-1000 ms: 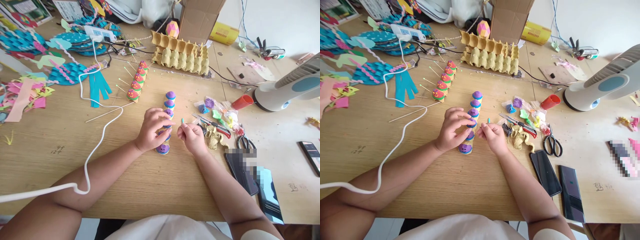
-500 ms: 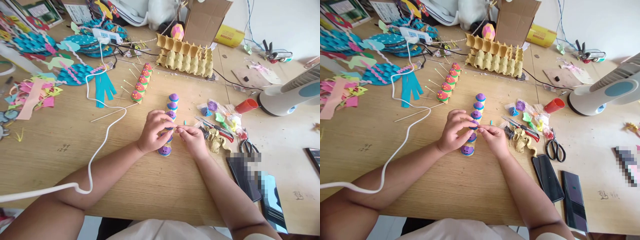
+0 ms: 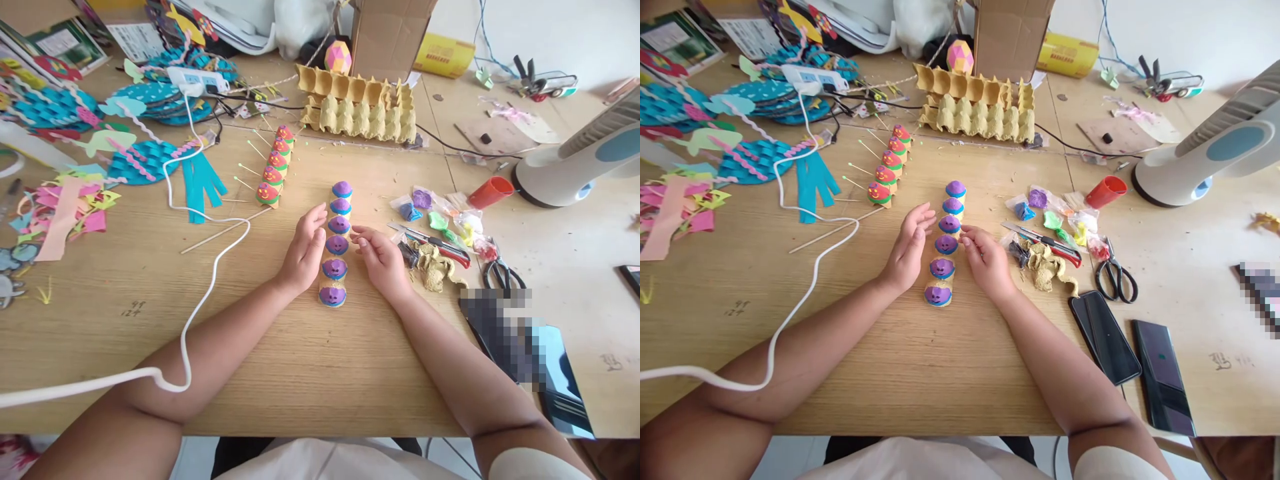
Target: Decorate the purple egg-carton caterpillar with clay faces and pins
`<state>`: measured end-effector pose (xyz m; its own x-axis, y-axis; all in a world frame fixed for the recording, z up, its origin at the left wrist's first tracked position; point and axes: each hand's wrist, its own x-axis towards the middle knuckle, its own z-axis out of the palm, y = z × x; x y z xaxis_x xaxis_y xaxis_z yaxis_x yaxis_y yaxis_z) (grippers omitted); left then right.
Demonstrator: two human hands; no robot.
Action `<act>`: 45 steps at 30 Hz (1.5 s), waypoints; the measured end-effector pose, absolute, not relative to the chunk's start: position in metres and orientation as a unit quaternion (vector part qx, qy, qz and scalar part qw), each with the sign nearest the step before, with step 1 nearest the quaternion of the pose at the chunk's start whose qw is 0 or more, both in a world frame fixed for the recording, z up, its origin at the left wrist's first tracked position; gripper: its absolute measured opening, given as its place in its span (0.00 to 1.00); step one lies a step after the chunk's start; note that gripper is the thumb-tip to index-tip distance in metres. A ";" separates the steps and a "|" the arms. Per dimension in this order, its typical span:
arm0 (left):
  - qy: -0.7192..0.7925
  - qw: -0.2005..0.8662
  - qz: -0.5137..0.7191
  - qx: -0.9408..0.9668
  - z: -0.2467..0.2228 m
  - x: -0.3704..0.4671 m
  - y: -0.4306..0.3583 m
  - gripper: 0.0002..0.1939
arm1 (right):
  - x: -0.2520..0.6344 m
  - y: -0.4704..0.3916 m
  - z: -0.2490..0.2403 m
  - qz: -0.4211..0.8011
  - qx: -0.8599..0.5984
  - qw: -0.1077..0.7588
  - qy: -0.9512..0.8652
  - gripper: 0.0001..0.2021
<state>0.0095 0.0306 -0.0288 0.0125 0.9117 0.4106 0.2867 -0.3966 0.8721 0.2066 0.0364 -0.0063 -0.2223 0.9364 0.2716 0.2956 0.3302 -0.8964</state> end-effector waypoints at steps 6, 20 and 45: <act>0.507 0.239 0.503 0.658 -0.024 0.008 0.024 0.29 | 0.206 0.036 -0.007 0.353 -0.452 0.423 -0.701 0.15; 0.523 0.233 0.488 0.659 -0.013 0.010 0.019 0.27 | 0.209 0.031 -0.004 0.330 -0.456 0.396 -0.726 0.14; 0.448 0.181 0.505 0.715 0.002 0.010 0.022 0.11 | 0.211 0.025 0.007 0.357 -0.434 0.408 -0.719 0.24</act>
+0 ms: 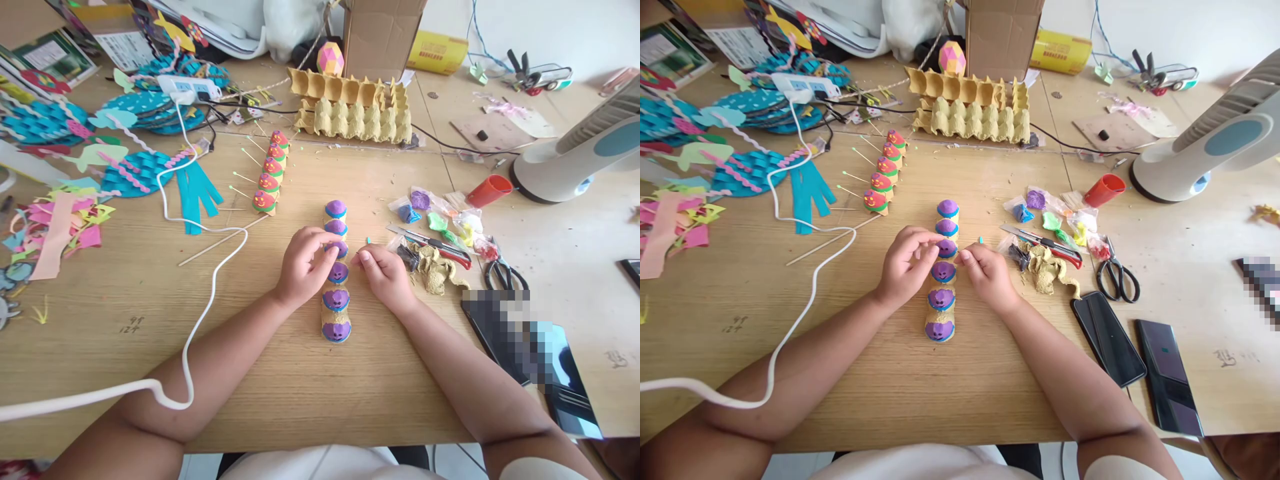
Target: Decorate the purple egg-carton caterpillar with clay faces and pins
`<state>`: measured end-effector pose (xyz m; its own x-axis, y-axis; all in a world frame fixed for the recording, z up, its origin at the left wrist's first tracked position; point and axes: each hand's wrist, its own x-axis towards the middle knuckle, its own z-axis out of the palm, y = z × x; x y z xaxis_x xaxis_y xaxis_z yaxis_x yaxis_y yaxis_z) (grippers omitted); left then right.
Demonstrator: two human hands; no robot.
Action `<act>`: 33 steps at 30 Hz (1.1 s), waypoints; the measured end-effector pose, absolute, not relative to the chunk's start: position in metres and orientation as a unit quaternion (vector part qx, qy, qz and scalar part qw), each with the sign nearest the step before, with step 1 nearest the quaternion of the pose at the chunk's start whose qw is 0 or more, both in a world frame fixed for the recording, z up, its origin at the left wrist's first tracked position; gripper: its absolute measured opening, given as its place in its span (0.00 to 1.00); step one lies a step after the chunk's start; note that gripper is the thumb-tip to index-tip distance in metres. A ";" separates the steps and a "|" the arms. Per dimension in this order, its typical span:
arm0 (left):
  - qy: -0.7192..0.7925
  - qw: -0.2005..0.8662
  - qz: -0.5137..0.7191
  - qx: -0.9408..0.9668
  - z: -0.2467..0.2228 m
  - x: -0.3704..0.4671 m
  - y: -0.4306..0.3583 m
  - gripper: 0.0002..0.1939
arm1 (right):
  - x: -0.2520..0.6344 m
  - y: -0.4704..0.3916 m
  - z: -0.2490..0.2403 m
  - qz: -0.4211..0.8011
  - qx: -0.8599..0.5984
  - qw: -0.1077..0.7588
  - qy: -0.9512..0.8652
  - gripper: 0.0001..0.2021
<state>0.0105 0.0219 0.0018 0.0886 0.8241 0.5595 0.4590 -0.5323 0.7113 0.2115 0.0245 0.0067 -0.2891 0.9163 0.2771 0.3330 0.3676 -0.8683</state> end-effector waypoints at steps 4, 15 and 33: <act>0.411 0.127 0.488 0.760 0.005 0.010 0.020 0.08 | 0.213 0.023 0.010 0.356 -0.425 0.414 -0.722 0.25; 0.377 0.098 0.478 0.787 0.003 0.013 0.021 0.05 | 0.211 0.025 0.008 0.333 -0.365 0.400 -0.772 0.24; 0.389 0.084 0.505 0.766 0.005 0.011 0.022 0.01 | 0.209 0.021 0.007 0.305 -0.366 0.462 -0.748 0.10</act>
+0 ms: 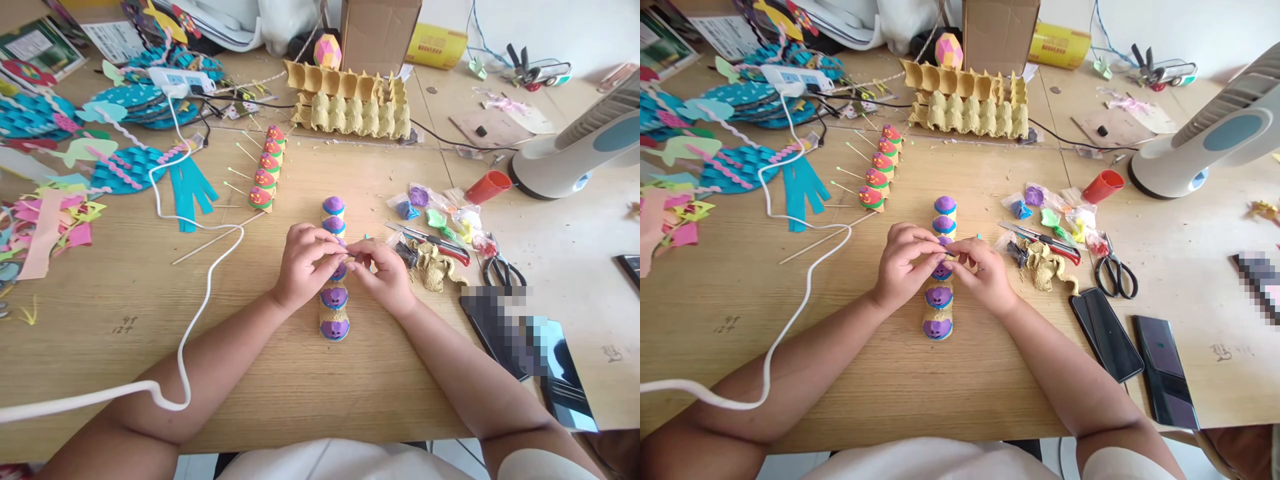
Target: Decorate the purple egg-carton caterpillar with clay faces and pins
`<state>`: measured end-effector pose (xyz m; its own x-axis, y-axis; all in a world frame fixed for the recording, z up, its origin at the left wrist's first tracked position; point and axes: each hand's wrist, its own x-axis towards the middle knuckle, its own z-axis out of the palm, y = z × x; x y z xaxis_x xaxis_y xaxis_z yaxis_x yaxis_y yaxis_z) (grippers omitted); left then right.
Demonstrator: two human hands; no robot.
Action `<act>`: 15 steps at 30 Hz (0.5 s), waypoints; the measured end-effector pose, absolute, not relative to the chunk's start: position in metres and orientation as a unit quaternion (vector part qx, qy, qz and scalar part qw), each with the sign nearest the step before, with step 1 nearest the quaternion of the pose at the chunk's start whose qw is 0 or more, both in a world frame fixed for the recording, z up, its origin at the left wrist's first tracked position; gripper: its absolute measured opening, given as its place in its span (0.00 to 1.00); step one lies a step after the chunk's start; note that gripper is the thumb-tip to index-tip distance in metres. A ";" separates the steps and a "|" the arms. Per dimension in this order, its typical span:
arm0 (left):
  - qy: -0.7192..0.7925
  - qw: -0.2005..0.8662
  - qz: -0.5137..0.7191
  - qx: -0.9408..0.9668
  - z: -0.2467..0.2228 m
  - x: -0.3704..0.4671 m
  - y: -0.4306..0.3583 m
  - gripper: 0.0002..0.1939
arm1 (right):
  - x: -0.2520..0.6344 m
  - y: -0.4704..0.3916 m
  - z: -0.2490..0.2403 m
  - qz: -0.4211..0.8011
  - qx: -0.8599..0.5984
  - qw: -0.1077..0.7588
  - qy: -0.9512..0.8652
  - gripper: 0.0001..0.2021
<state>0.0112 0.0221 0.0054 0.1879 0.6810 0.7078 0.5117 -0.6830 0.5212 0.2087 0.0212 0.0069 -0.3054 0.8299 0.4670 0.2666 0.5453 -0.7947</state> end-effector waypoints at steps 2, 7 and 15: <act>0.384 0.083 0.503 0.770 0.006 0.012 0.022 0.01 | 0.207 0.021 0.007 0.303 -0.370 0.477 -0.738 0.06; 0.385 0.092 0.499 0.771 0.007 0.012 0.021 0.02 | 0.206 0.020 0.006 0.319 -0.364 0.500 -0.718 0.03; 0.423 0.132 0.510 0.737 0.009 0.010 0.018 0.08 | 0.205 0.019 0.004 0.425 -0.410 0.515 -0.621 0.12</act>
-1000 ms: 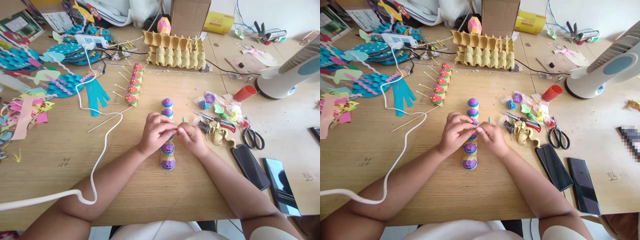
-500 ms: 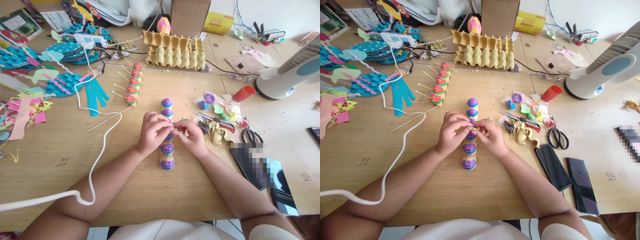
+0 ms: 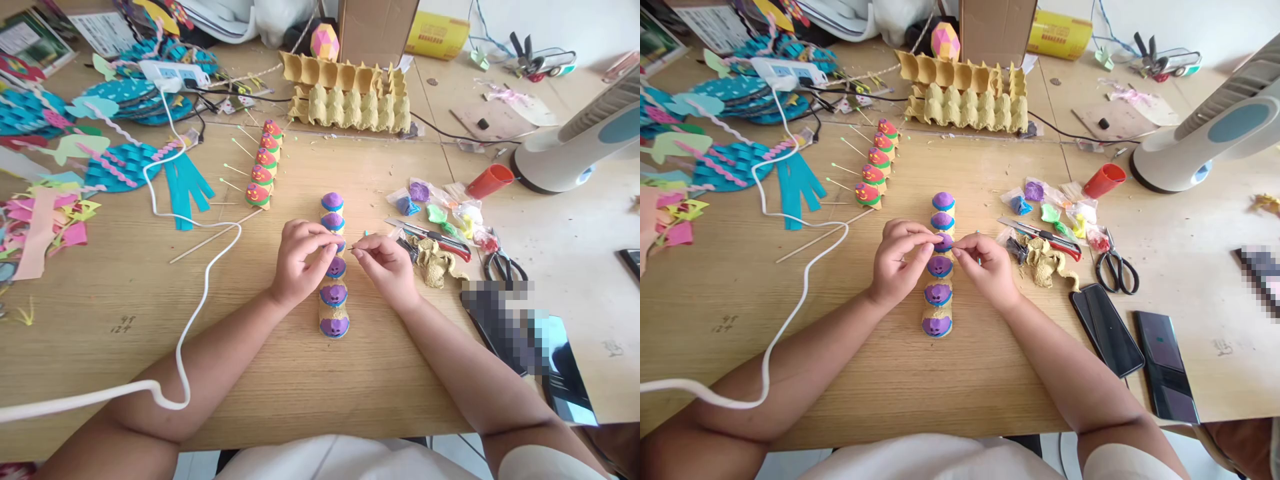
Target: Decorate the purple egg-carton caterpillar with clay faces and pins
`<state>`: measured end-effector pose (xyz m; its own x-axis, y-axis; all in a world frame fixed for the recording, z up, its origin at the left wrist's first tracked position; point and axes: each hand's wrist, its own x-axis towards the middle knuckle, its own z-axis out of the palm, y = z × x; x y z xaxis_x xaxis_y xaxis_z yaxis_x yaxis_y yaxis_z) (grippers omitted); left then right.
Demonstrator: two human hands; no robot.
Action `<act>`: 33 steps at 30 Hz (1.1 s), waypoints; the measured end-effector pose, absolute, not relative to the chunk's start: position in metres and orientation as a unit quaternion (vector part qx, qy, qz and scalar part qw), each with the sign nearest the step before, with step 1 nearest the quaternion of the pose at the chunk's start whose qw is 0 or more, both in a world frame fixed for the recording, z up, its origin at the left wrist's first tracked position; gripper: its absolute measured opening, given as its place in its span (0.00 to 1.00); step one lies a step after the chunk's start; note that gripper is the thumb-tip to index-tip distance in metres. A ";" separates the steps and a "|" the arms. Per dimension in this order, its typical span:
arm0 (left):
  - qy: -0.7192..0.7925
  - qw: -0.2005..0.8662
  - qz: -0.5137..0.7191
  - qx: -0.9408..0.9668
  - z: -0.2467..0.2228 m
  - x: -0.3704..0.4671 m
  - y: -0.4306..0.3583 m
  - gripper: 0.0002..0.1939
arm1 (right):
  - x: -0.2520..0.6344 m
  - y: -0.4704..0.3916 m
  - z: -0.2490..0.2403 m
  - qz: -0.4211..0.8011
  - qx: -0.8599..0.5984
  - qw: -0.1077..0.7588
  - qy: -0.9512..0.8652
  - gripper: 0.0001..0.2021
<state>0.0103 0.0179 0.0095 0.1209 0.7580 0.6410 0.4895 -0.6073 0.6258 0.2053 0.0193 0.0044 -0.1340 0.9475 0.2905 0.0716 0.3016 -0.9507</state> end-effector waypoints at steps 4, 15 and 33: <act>0.433 0.130 0.513 0.729 0.009 0.010 0.018 0.09 | 0.205 0.018 0.009 0.470 -0.433 0.506 -0.580 0.17; 0.429 0.119 0.502 0.742 0.009 0.011 0.018 0.09 | 0.210 0.018 0.009 0.450 -0.460 0.475 -0.600 0.26; 0.431 0.138 0.508 0.733 0.009 0.011 0.019 0.07 | 0.208 0.021 0.001 0.529 -0.465 0.459 -0.541 0.22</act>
<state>0.0114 0.0191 0.0085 0.1130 0.7714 0.6263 0.4916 -0.5912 0.6394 0.2080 0.0214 0.0009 -0.1462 0.9892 0.0057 0.0173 0.0083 -0.9998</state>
